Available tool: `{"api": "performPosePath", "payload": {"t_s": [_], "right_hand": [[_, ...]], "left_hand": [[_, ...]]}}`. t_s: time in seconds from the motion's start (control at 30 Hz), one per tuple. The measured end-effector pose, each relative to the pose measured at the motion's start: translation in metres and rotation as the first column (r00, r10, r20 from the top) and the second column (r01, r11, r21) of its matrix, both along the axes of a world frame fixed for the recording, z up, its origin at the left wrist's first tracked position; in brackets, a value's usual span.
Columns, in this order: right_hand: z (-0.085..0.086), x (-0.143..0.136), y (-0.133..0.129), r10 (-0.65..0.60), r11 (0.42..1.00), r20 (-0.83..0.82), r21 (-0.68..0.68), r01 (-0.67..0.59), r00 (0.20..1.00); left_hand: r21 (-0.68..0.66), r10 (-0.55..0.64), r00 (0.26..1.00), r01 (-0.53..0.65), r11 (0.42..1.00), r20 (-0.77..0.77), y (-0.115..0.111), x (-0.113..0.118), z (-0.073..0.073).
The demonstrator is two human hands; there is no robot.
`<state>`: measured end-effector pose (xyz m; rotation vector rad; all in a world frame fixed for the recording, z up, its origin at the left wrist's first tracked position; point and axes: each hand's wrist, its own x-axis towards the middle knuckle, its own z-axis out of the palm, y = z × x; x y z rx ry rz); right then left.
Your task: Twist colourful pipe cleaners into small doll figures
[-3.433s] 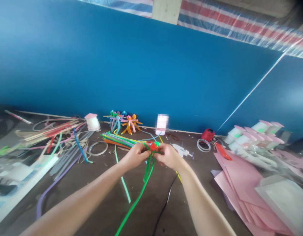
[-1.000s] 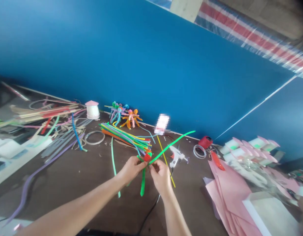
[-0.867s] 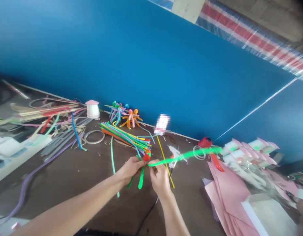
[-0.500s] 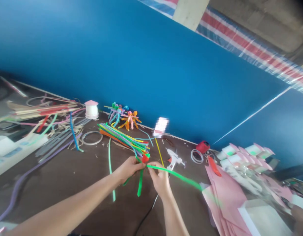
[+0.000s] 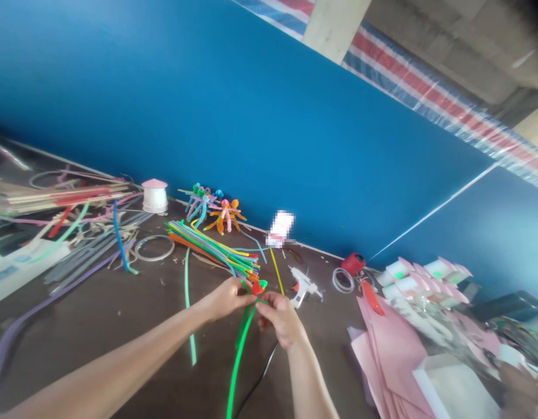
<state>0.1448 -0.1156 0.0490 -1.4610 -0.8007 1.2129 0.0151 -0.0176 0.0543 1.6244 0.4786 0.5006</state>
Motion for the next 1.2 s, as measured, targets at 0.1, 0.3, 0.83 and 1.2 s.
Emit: {"api": "performPosePath", "payload": {"t_s": [0.1,0.3,0.83,1.2], "right_hand": [[0.004,-0.001,0.004,-0.032,0.999,0.156,0.012,0.031,0.987],[0.03,-0.001,0.013,-0.05,0.99,0.59,0.136,-0.038,0.806],[0.081,0.003,0.014,-0.502,0.792,0.83,0.554,-0.257,0.242],[0.082,-0.002,0.025,-0.718,0.665,0.684,0.729,-0.161,0.131]], "left_hand": [[-0.041,-0.004,1.0,0.005,0.999,0.019,0.001,0.002,0.0],[-0.161,0.022,0.999,-0.018,0.987,0.027,0.004,0.012,0.001],[-0.647,0.132,0.954,0.078,0.758,0.27,0.003,0.026,0.071],[-0.517,0.247,0.908,-0.039,0.855,0.34,0.009,0.03,0.069]]}}
